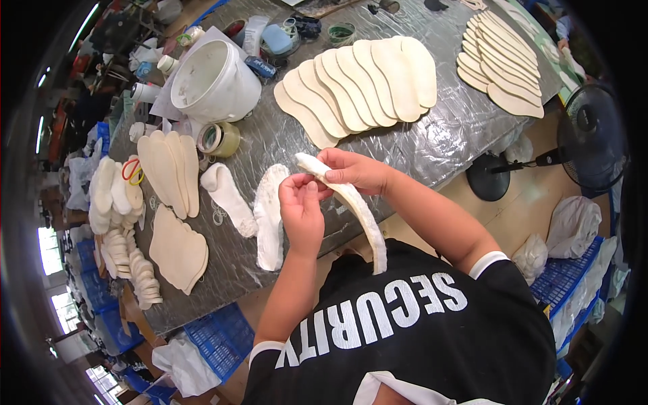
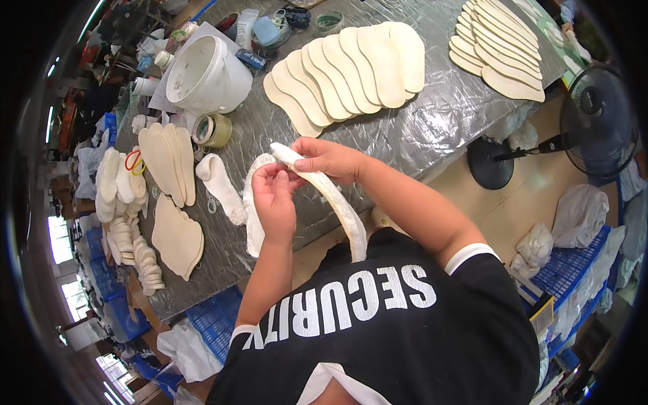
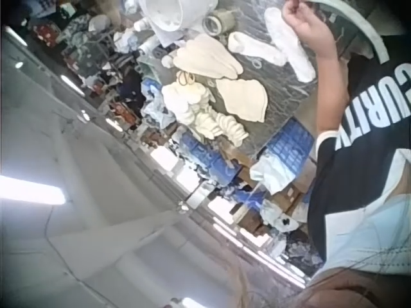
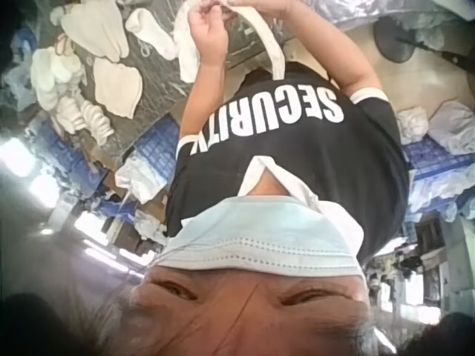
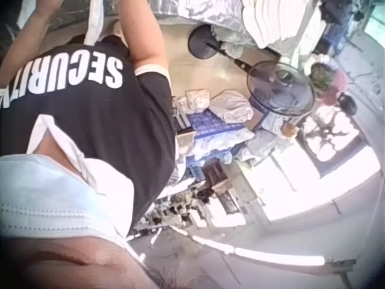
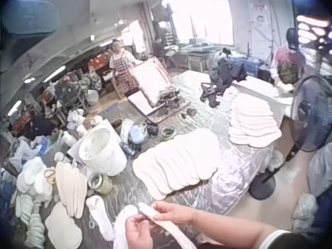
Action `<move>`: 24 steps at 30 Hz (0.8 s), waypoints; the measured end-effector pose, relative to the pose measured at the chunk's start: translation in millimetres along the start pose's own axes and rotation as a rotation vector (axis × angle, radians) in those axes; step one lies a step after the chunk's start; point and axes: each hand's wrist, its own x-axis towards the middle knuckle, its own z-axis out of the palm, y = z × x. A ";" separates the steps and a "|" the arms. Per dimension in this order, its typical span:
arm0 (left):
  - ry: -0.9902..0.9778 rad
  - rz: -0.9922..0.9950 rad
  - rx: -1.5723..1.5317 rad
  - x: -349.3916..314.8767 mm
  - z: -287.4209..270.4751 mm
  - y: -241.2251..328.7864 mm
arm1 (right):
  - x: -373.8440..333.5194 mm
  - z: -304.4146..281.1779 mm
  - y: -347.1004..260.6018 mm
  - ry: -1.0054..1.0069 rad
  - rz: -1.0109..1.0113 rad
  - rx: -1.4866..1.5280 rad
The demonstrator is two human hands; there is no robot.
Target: Assembling shoe insoles by applying fur lining to the footbed and organizing them into stacks.
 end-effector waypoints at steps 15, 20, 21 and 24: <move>-0.370 0.850 1.145 -30.6 -67.0 67.8 | 16.7 49.7 33.9 -0.130 0.364 -0.516; -0.393 0.656 1.075 -68.0 -61.8 60.5 | -20.2 67.7 35.3 -0.081 0.481 -0.599; -0.373 0.664 1.080 -73.6 -60.7 59.9 | -25.8 70.7 35.7 -0.115 0.486 -0.588; -0.331 0.717 1.057 -81.6 -60.2 58.9 | -34.0 78.2 43.2 -0.138 0.467 -0.607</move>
